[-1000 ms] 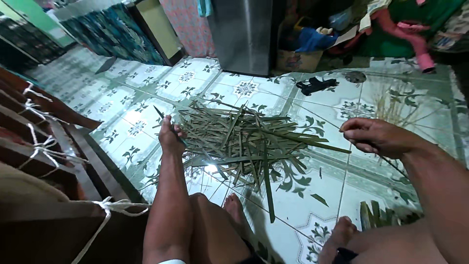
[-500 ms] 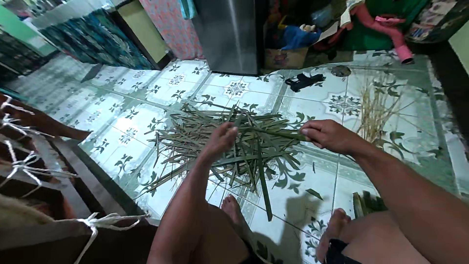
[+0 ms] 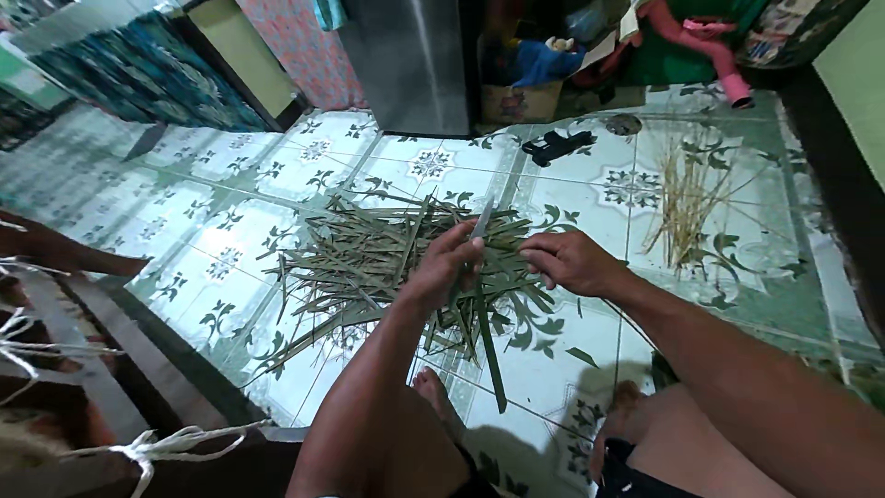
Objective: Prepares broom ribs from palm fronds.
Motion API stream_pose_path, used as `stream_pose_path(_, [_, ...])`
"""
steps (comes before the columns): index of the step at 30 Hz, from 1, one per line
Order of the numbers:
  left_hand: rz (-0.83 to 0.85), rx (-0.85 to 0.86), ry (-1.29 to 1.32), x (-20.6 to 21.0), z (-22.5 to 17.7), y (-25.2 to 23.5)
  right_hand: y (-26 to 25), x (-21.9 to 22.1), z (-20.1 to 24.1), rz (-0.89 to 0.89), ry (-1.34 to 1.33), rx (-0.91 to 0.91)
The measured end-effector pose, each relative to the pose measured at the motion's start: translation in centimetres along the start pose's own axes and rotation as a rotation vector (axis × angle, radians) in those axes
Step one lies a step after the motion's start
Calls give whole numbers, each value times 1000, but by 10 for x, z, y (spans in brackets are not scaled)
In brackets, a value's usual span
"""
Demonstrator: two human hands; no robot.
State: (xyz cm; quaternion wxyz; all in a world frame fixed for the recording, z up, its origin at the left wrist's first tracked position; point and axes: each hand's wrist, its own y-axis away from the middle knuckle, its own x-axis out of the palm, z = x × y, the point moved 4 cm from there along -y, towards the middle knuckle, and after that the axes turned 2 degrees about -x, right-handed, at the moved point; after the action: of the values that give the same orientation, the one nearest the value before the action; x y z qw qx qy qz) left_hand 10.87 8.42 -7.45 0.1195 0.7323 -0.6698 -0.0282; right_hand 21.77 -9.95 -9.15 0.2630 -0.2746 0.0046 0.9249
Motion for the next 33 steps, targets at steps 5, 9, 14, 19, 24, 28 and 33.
stream_pose_path(5, [74,-29,-51,12,0,6,0,-2,10,57,-103,19])
stream_pose_path(9, [59,42,28,-2,-5,8,3,-4,17,110,-253,47])
stream_pose_path(14, [111,17,-30,12,-2,11,5,-4,21,147,-349,75])
stream_pose_path(19, [16,106,74,-8,-12,12,7,-9,22,142,-325,77])
stream_pose_path(24, [124,3,5,11,-3,15,8,-9,29,51,-115,-48])
stream_pose_path(28, [103,39,77,5,-6,18,8,-6,31,28,-57,-109])
stream_pose_path(33, [51,113,69,-3,-17,24,10,-9,32,93,-179,-19])
